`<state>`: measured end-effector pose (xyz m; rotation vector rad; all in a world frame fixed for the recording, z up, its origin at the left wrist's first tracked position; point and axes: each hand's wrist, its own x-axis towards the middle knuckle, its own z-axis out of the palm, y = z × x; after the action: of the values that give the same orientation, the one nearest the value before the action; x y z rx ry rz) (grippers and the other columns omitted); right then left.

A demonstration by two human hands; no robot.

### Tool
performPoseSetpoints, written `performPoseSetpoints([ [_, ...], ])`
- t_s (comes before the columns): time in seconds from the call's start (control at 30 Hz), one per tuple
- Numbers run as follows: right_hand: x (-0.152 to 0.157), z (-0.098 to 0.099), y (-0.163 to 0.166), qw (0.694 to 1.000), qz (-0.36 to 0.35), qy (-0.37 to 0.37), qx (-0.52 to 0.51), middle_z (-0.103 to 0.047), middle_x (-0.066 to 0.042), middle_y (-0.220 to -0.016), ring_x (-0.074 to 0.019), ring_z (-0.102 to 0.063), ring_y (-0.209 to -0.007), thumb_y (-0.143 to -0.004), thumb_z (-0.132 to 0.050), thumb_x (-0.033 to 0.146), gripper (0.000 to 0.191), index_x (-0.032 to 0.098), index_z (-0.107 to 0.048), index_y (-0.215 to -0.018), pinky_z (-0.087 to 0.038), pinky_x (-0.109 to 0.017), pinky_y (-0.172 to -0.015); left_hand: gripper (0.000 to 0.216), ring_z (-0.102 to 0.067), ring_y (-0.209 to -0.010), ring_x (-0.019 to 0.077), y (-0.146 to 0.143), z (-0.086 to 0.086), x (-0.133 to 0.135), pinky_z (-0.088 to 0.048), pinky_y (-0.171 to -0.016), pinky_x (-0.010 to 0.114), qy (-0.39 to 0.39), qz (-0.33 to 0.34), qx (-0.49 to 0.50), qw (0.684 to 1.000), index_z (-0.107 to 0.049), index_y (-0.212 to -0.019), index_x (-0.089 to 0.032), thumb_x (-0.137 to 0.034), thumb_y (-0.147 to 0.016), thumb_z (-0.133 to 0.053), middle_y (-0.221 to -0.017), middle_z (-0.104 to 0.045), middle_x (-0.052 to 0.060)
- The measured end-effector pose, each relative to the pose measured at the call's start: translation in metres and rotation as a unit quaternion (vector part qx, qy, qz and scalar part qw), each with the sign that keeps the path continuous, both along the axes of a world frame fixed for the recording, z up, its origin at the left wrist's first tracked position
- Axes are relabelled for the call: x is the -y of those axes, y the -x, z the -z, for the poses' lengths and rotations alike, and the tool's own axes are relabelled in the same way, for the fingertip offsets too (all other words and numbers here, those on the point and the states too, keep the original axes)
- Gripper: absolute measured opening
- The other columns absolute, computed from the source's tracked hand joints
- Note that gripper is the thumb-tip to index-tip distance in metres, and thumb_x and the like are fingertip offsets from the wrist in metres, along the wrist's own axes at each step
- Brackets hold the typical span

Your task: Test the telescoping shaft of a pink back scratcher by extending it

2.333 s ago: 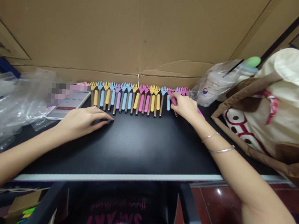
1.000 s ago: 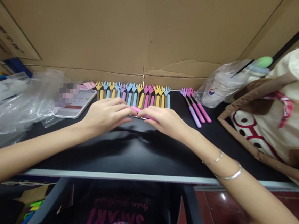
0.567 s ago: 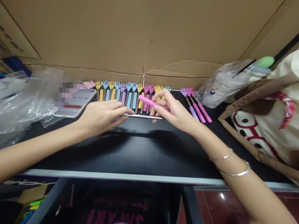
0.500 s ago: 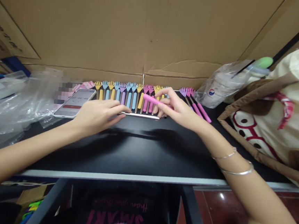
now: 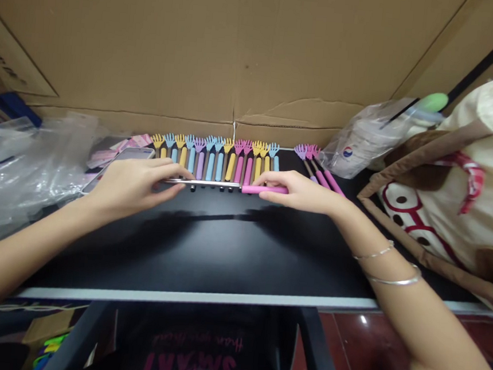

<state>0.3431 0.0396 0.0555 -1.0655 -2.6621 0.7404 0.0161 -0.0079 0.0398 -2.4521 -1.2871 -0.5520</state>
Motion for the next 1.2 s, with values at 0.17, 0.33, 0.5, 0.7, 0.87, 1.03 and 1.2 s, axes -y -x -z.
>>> performPoseSetpoints([
  [0.17,0.0,0.007,0.004,1.0,-0.008,-0.005,0.0,-0.068,-0.008,-0.111,-0.0197,-0.061,-0.095,-0.091,-0.05,0.051,0.044,0.018,-0.065,-0.116,-0.043,-0.03,-0.082,0.02,-0.066,-0.075,0.0143,0.001,-0.001,0.0,-0.031,-0.051,0.024,0.017,0.0,0.006,1.0,-0.067,-0.102,-0.028,-0.032,-0.093,-0.05,-0.095,-0.073,-0.003],
  [0.33,0.003,0.003,0.004,1.0,0.002,-0.026,-0.012,-0.068,-0.006,-0.103,-0.0169,-0.06,-0.085,-0.091,-0.05,0.05,0.042,0.017,-0.065,-0.113,-0.043,-0.028,-0.074,0.021,-0.065,-0.07,0.0137,0.002,0.001,-0.001,-0.032,-0.05,0.024,0.013,0.002,0.008,1.0,-0.067,-0.103,-0.028,-0.034,-0.093,-0.05,-0.095,-0.073,-0.003],
  [0.5,0.004,0.003,0.006,0.999,0.005,-0.03,-0.016,-0.068,-0.005,-0.097,-0.0154,-0.059,-0.08,-0.091,-0.049,0.05,0.041,0.018,-0.065,-0.111,-0.042,-0.027,-0.071,0.022,-0.066,-0.071,0.0131,0.002,0.001,-0.002,-0.034,-0.051,0.024,0.02,0.011,0.014,1.0,-0.067,-0.103,-0.027,-0.034,-0.093,-0.049,-0.096,-0.074,-0.003],
  [0.7,0.005,0.003,0.008,0.999,0.011,-0.039,-0.03,-0.068,-0.006,-0.098,-0.0153,-0.059,-0.081,-0.091,-0.049,0.05,0.042,0.017,-0.066,-0.111,-0.041,-0.026,-0.07,0.023,-0.067,-0.072,0.014,0.002,0.001,-0.002,-0.035,-0.053,0.023,0.033,0.006,0.019,0.999,-0.067,-0.105,-0.027,-0.034,-0.094,-0.049,-0.092,-0.075,-0.002],
  [0.87,0.005,0.002,0.008,0.998,0.013,-0.038,-0.049,-0.07,-0.005,-0.099,-0.0152,-0.061,-0.082,-0.091,-0.051,0.049,0.039,0.018,-0.066,-0.111,-0.043,-0.027,-0.072,0.027,-0.067,-0.072,0.014,0.004,0.003,-0.004,-0.036,-0.054,0.023,0.059,0.015,0.024,0.998,-0.068,-0.109,-0.028,-0.038,-0.096,-0.046,-0.094,-0.075,-0.002],
  [1.03,0.006,0.002,0.009,0.997,0.011,-0.059,-0.052,-0.071,-0.005,-0.099,-0.0152,-0.063,-0.082,-0.092,-0.051,0.047,0.038,0.019,-0.067,-0.111,-0.045,-0.027,-0.072,0.032,-0.069,-0.079,0.016,0.008,0.003,-0.007,-0.04,-0.06,0.023,0.087,0.042,0.032,0.995,-0.067,-0.114,-0.028,-0.042,-0.099,-0.042,-0.103,-0.075,-0.001],
  [1.2,0.006,0.004,0.01,0.993,-0.005,-0.107,-0.046,-0.073,-0.005,-0.099,-0.0154,-0.065,-0.083,-0.092,-0.052,0.045,0.035,0.019,-0.068,-0.109,-0.047,-0.027,-0.073,0.041,-0.071,-0.09,0.0193,0.011,0.004,-0.011,-0.047,-0.068,0.025,0.104,0.065,0.022,0.992,-0.068,-0.117,-0.027,-0.046,-0.101,-0.036,-0.108,-0.075,0.002],
])
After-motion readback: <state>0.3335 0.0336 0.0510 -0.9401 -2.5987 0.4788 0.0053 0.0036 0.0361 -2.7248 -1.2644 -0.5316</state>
